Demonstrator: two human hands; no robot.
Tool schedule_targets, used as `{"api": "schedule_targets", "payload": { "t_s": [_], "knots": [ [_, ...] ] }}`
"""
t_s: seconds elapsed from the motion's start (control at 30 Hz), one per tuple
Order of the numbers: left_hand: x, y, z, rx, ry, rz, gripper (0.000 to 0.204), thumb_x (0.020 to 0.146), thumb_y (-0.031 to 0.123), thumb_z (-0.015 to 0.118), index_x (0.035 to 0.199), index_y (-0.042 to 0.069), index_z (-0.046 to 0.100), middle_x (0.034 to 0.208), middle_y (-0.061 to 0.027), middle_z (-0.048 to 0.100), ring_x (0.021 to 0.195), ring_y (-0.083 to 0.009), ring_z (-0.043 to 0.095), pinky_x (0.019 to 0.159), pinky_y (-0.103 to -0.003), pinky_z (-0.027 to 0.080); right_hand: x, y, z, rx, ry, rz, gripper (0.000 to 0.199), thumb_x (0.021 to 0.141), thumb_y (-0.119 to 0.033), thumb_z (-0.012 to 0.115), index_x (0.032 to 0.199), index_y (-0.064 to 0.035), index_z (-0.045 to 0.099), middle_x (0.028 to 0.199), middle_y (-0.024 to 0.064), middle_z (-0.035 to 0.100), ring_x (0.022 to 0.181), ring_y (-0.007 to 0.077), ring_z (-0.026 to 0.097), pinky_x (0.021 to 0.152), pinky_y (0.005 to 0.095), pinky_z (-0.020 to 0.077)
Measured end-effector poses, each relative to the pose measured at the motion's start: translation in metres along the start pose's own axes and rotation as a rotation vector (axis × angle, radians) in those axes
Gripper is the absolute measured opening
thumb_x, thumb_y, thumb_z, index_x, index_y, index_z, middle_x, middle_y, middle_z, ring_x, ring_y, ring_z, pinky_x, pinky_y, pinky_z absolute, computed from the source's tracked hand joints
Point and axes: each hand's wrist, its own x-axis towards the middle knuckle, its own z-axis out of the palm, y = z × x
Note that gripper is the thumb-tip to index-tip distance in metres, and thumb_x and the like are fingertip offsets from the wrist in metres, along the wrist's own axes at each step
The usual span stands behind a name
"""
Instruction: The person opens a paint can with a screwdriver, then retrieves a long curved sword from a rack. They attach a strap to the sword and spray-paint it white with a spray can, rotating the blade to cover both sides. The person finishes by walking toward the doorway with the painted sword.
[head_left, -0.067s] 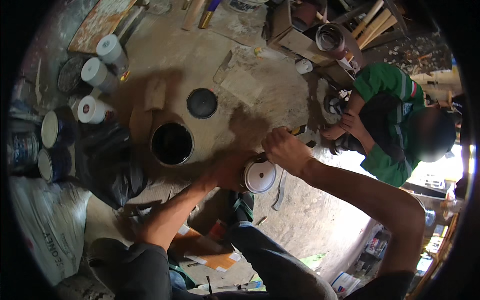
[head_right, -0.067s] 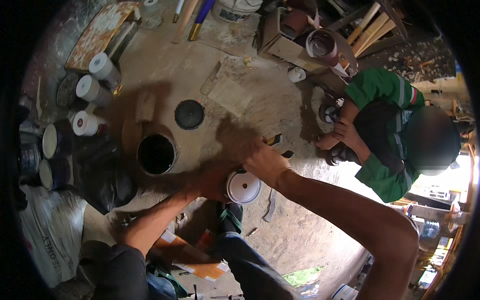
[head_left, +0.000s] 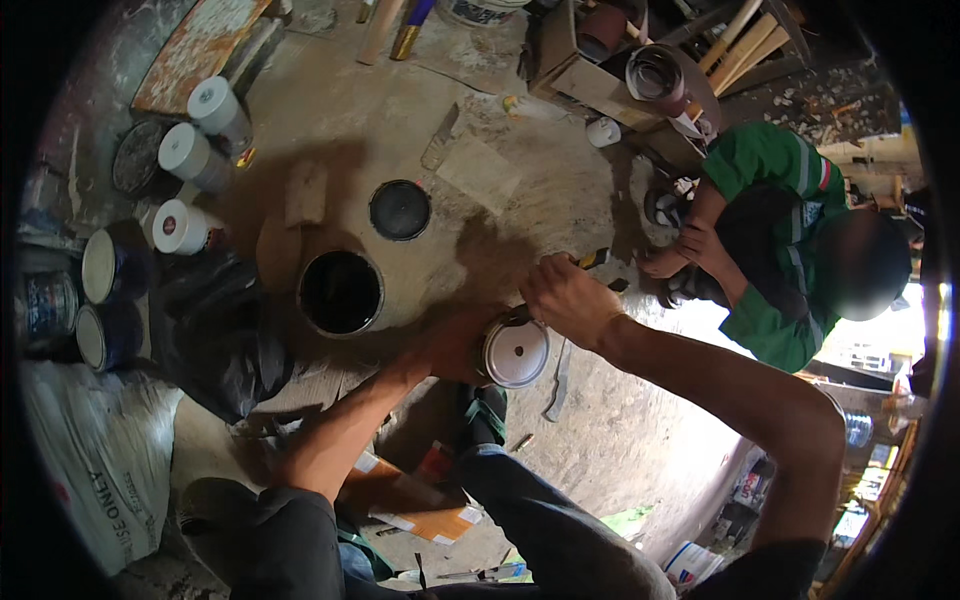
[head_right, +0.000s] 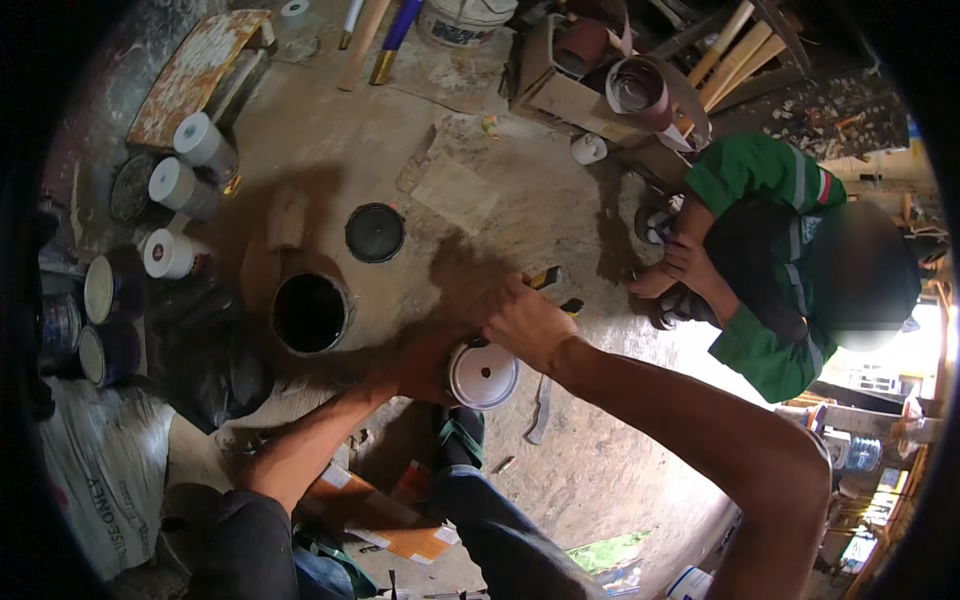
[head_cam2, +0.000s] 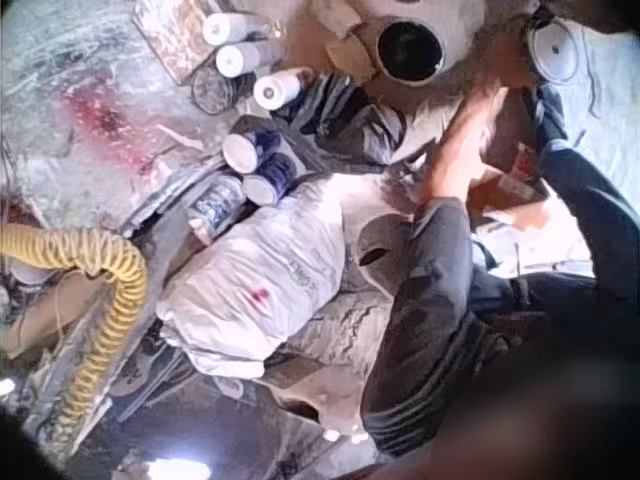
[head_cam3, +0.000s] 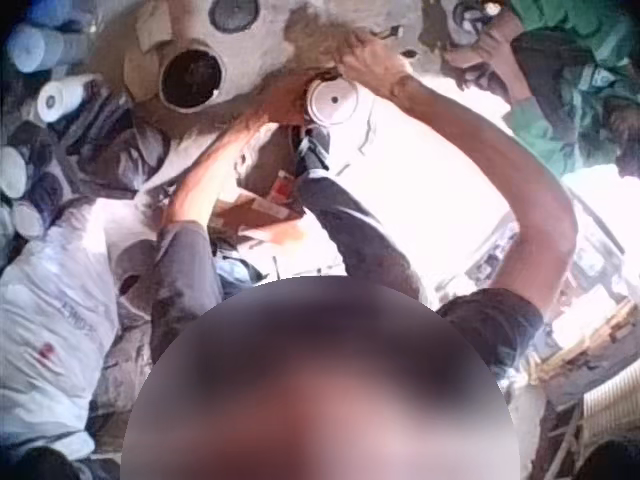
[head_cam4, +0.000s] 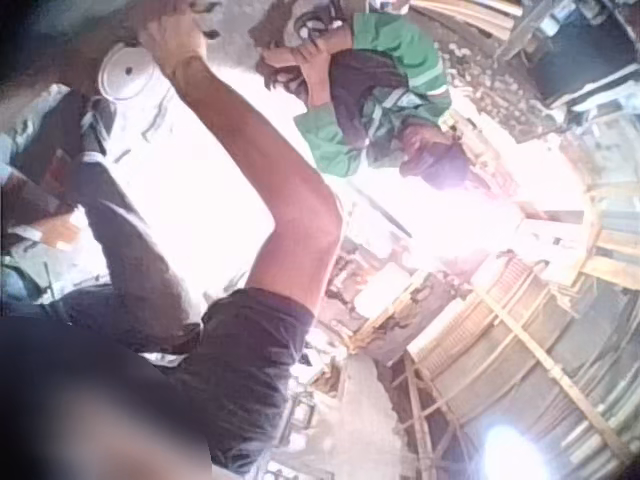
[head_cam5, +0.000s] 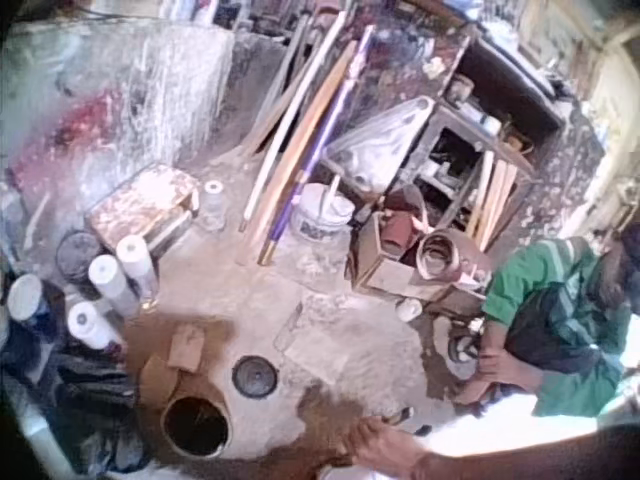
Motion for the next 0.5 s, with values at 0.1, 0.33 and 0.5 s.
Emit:
{"api": "schedule_targets", "payload": {
  "t_s": [0.1,0.33,0.5],
  "knots": [
    [-0.003,-0.002,0.007,0.022,0.054,-0.033,0.084,0.057,0.036,0.089,0.126,0.004,0.052,0.112,-0.017,0.061,0.107,-0.0347,0.06,0.093,-0.042,0.049,-0.004,0.003,0.014,0.052,0.123,0.041,0.021,0.082,-0.019,0.059,0.095,-0.0082,0.072,0.091,0.0083,0.067,0.09,0.0238,0.063,0.087,0.0377,0.044],
    [-0.021,-0.023,0.016,0.149,0.091,-0.076,0.098,0.054,0.043,0.089,0.133,0.003,0.049,0.114,-0.0175,0.059,0.108,-0.0369,0.059,0.093,-0.045,0.048,-0.016,-0.005,-0.003,0.129,0.159,0.156,0.027,0.08,-0.019,0.06,0.104,-0.0082,0.068,0.092,0.01,0.066,0.09,0.0239,0.062,0.084,0.0344,0.0458],
    [-0.021,-0.022,0.026,0.365,0.144,0.009,0.098,0.056,0.048,0.087,0.134,0.004,0.048,0.125,-0.019,0.058,0.116,-0.0379,0.056,0.1,-0.046,0.044,-0.033,0.006,-0.041,0.423,0.097,0.546,0.015,0.079,-0.015,0.062,0.093,-0.0096,0.063,0.095,0.0125,0.067,0.093,0.0251,0.064,0.083,0.0336,0.0469]
  ]
}}
